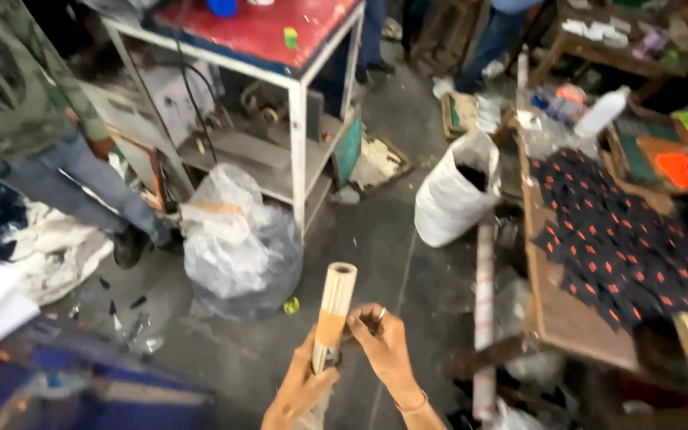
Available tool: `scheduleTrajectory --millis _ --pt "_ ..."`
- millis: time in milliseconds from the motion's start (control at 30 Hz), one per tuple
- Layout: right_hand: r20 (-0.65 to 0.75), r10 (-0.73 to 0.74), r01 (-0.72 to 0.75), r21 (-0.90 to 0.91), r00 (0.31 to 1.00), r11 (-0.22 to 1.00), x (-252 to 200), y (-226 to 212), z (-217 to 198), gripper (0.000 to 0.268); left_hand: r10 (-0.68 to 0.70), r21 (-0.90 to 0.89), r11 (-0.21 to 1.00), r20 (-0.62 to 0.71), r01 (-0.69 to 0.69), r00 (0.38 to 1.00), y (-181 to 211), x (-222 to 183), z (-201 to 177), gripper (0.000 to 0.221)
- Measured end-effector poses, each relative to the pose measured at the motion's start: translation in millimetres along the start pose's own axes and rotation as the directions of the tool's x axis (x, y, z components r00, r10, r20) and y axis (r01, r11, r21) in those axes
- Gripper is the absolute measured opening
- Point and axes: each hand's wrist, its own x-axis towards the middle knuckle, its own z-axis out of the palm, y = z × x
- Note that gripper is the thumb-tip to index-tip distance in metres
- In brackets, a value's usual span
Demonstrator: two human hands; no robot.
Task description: Inspecting and sorting printed patterns and templates on a production floor workbench.
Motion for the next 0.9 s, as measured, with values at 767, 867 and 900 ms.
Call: scheduleTrajectory --millis 767,867,900 --pt "0.273 -0.284 0.339 -0.181 0.919 0.923 302.3 55.1 156.5 0.008 0.127 0.446 0.883 -0.527 0.146 0.84 9.4 240.5 -187.7 0.071" --pt "0.304 -0.373 0.429 -0.143 0.877 0.892 339.3 35.6 165.4 0.008 0.339 0.462 0.881 -0.472 -0.099 0.814 -34.3 280.5 -233.2 0.07" --pt "0.306 -0.376 0.433 -0.145 0.875 0.89 349.0 32.1 167.9 0.008 0.342 0.461 0.881 -0.472 -0.104 0.812 -47.2 296.4 -248.9 0.07"
